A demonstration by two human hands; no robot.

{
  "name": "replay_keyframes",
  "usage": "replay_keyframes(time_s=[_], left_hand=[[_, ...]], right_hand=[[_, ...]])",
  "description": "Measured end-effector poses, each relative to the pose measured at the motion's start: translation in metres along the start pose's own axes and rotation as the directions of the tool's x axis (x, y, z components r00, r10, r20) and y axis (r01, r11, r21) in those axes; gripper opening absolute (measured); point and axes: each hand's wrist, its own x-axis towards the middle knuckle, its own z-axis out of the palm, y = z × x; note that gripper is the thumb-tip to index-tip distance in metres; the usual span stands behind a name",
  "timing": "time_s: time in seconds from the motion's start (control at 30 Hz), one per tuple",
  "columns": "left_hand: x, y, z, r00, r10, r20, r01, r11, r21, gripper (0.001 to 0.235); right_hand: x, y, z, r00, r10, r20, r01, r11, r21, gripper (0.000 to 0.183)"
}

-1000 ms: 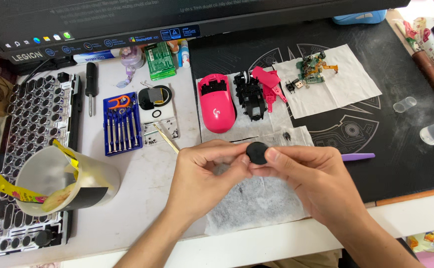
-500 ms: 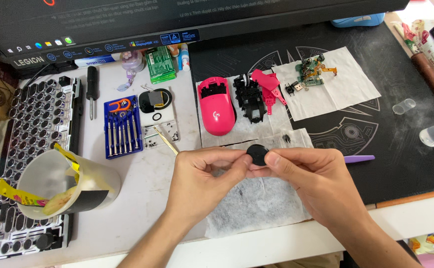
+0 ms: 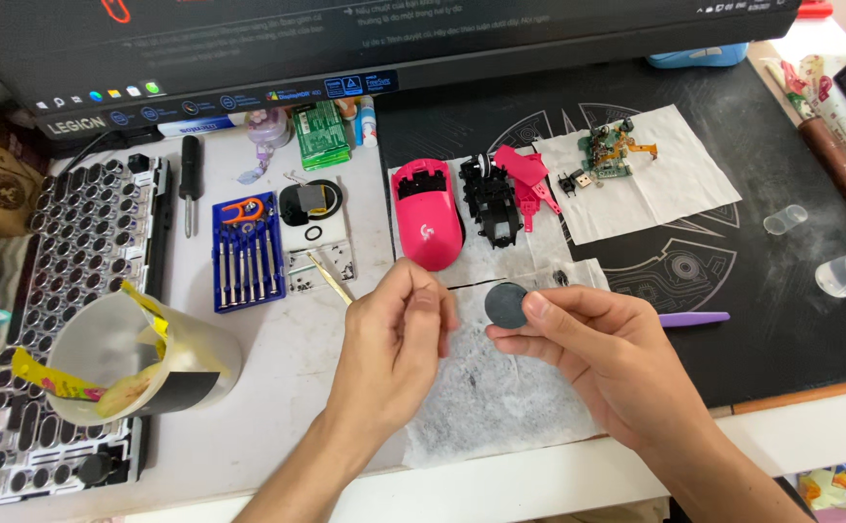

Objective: The person cleans a small black circular mouse component using a purple toothbrush and a white cloth. They scrub the surface, wipe it, and inspect it repeatedly while handling a disassembled pink mouse and other tools on the desk.

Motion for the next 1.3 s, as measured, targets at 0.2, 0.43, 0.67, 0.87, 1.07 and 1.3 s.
replay_keyframes(time_s=[0.2,0.43,0.67,0.87,1.07,1.3], left_hand=[[-0.007,0.035,-0.027,0.92,0.391,-0.018,-0.376,0.895,0.241,0.014],[-0.052,0.093,-0.138,0.837,0.546,-0.047,-0.325,0.564,0.759,0.006],[-0.074,0.045,-0.212,0.922,0.303,-0.242,0.065,0.495,0.867,0.006],[-0.082,0.033,-0.225,0.977,0.147,-0.156,0.079,0.426,0.901,0.029],[-0.085,0.031,-0.222,0.921,0.308,-0.238,0.081,0.447,0.891,0.012],[-0.087,0.032,-0.223,0.931,0.292,-0.219,0.072,0.441,0.895,0.019]], right_hand=[[0.0,-0.001,-0.002,0.999,-0.052,0.005,0.052,0.998,-0.039,0.019],[-0.004,-0.012,0.0,0.999,-0.033,-0.032,0.03,0.995,-0.1,0.02],[-0.015,-0.019,0.014,0.999,-0.039,0.004,0.04,0.993,-0.113,0.022],[-0.024,-0.027,0.017,0.998,-0.059,0.03,0.062,0.992,-0.114,0.022],[-0.027,-0.024,0.011,0.996,-0.07,0.054,0.075,0.994,-0.083,0.019],[-0.034,-0.031,0.013,0.996,-0.065,0.068,0.073,0.991,-0.112,0.018]])
